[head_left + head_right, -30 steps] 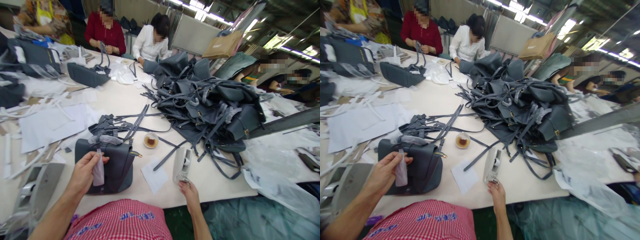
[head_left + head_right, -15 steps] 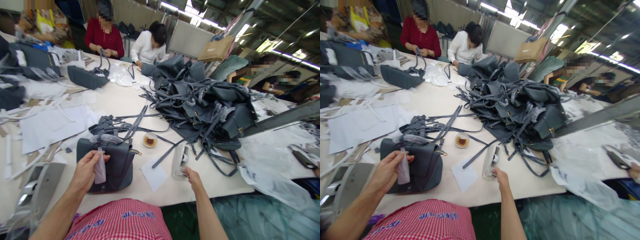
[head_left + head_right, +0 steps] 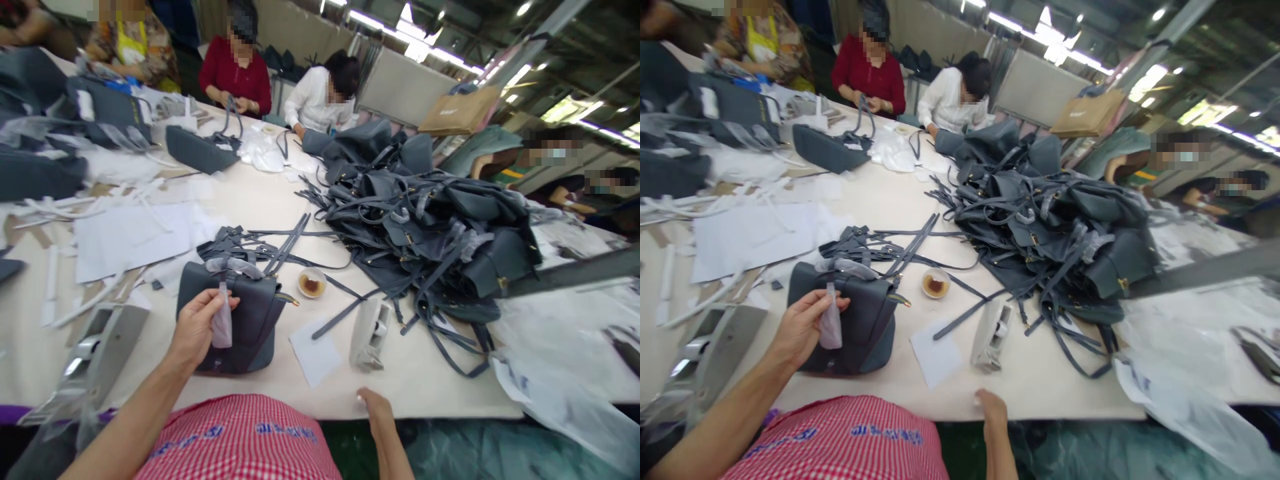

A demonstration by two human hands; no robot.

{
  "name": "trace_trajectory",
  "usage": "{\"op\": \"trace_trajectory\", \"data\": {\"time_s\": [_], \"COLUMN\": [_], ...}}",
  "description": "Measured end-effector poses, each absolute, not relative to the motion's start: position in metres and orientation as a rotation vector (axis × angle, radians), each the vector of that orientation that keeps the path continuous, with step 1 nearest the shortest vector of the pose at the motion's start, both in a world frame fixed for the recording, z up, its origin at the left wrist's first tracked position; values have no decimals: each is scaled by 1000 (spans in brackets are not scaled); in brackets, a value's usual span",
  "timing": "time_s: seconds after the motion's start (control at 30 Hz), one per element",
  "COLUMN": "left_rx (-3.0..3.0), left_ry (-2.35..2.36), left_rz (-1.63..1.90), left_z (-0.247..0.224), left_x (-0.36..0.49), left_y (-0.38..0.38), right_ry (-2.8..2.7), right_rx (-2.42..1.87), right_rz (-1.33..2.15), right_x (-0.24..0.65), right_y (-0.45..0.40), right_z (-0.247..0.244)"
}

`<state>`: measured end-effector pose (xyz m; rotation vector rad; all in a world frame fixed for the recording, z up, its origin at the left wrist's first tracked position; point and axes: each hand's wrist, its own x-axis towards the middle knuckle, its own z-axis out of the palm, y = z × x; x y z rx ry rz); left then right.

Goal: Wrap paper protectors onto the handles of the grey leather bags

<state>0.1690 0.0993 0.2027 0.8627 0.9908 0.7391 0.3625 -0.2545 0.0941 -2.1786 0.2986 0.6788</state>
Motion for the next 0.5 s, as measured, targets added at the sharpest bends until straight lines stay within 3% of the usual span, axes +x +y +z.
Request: {"op": "trace_trajectory", "data": {"time_s": [0.17, 0.37, 0.5], "left_rx": [945, 1046, 1165], "left_ry": [990, 991, 993], "left_rz": [787, 930, 998], "left_z": [202, 191, 191], "left_x": [166, 170, 167], "left_y": [86, 77, 70], "right_ry": [21, -780, -1058], "right_rx": [-1978, -1566, -1567], "right_rz": [1034, 1320, 1303], "right_x": [341, 303, 283], "right_y": [-197, -45, 27], "right_z": [123, 244, 278]}}
